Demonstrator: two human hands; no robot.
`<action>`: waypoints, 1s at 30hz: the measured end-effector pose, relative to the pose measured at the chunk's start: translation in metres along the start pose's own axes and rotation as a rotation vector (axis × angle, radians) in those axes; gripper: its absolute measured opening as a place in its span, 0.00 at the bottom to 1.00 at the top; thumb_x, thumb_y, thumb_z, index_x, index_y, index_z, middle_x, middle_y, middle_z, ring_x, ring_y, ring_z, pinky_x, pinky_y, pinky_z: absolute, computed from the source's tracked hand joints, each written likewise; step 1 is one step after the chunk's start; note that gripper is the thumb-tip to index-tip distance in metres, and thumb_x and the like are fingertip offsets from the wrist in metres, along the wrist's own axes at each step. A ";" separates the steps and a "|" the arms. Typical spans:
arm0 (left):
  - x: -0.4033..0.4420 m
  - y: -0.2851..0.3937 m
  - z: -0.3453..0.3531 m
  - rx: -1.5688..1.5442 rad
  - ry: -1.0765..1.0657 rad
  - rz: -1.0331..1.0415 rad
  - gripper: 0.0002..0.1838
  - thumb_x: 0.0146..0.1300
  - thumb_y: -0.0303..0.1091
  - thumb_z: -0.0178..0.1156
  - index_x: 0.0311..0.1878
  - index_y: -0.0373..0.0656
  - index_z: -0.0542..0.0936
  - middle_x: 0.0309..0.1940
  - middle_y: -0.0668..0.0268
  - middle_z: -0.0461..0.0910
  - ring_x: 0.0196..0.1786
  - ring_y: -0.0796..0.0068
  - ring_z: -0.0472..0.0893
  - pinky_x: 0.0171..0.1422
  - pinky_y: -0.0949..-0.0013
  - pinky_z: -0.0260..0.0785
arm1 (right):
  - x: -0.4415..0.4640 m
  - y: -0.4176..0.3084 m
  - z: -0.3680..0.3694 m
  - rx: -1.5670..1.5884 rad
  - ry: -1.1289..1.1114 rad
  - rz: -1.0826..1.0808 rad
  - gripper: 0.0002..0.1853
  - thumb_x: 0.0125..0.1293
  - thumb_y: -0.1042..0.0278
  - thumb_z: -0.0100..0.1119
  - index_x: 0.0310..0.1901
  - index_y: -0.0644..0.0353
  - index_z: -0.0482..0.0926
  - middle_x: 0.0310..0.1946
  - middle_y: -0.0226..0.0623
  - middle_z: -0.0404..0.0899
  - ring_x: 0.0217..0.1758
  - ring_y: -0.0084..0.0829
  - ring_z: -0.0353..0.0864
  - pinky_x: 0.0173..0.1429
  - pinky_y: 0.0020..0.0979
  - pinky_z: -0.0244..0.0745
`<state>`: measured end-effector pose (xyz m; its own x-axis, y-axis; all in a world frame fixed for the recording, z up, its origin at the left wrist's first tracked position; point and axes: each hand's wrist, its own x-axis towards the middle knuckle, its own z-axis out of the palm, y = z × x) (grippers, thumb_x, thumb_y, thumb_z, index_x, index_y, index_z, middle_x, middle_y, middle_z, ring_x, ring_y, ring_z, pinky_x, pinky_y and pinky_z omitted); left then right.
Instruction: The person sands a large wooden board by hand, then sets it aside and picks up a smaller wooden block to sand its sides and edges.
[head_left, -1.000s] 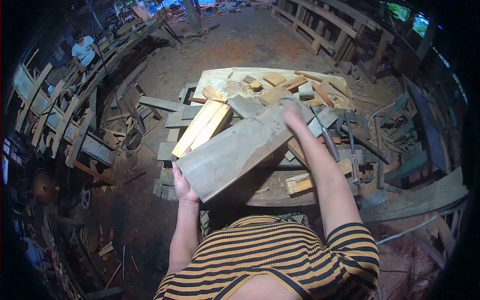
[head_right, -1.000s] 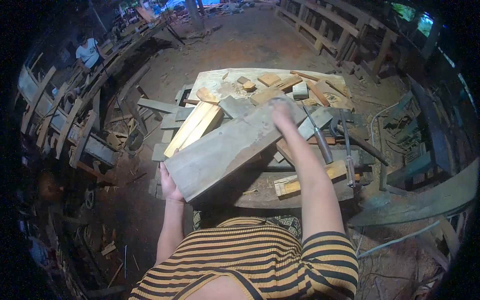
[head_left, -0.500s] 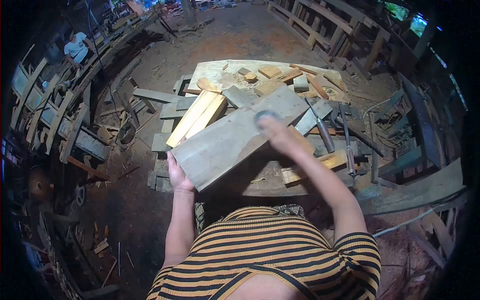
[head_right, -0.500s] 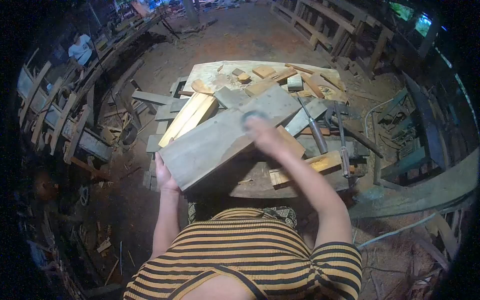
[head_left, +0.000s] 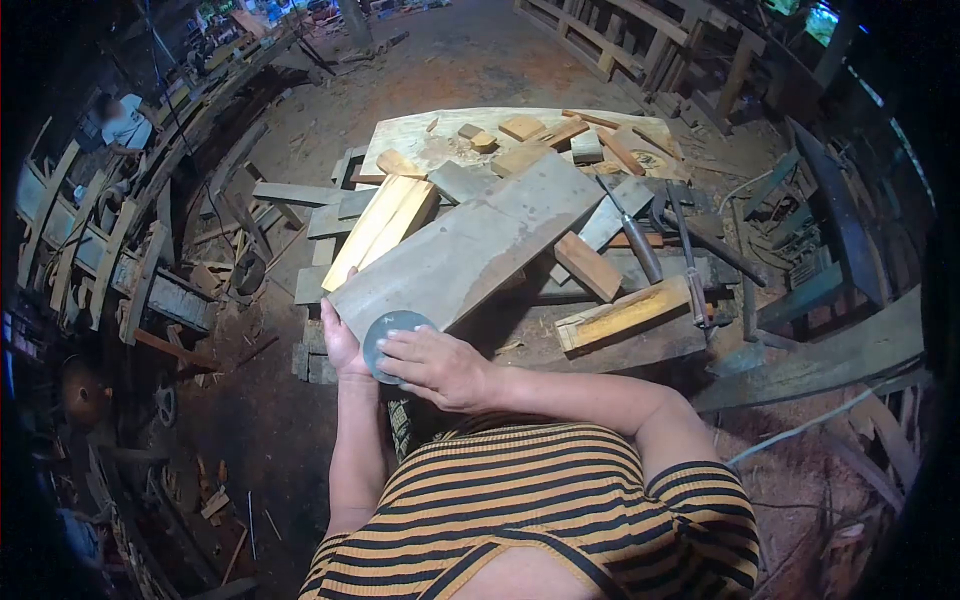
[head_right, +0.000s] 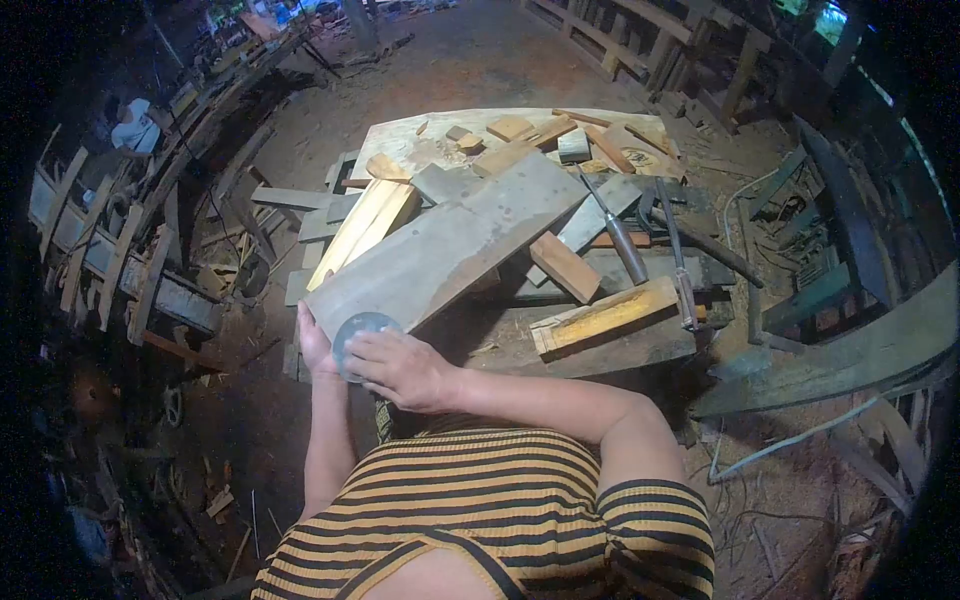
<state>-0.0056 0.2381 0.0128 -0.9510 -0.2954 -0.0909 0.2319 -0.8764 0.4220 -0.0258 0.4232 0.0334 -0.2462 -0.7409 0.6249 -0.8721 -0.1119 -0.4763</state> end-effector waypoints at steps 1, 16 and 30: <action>-0.001 0.002 -0.001 0.018 -0.008 -0.013 0.35 0.71 0.60 0.30 0.70 0.43 0.60 0.68 0.54 0.61 0.69 0.53 0.61 0.73 0.50 0.51 | -0.003 0.005 -0.002 -0.015 -0.022 -0.025 0.19 0.58 0.65 0.60 0.52 0.57 0.75 0.56 0.44 0.73 0.64 0.43 0.69 0.66 0.44 0.63; 0.002 0.000 0.001 -0.044 -0.011 0.002 0.36 0.71 0.61 0.30 0.70 0.43 0.59 0.68 0.54 0.61 0.69 0.54 0.61 0.73 0.50 0.51 | -0.079 0.222 -0.096 -0.442 0.297 0.880 0.18 0.64 0.66 0.51 0.53 0.64 0.77 0.56 0.46 0.75 0.63 0.42 0.70 0.69 0.36 0.60; -0.005 0.002 0.015 -0.071 -0.017 -0.030 0.39 0.68 0.66 0.30 0.70 0.44 0.59 0.67 0.54 0.63 0.68 0.54 0.63 0.74 0.51 0.50 | 0.029 0.172 -0.063 0.071 0.095 0.288 0.12 0.61 0.68 0.50 0.44 0.61 0.77 0.49 0.45 0.75 0.56 0.43 0.72 0.63 0.38 0.65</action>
<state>-0.0036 0.2437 0.0278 -0.9610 -0.2623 -0.0872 0.2163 -0.9100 0.3538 -0.2100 0.4245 0.0085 -0.5203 -0.6838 0.5116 -0.7298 0.0449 -0.6822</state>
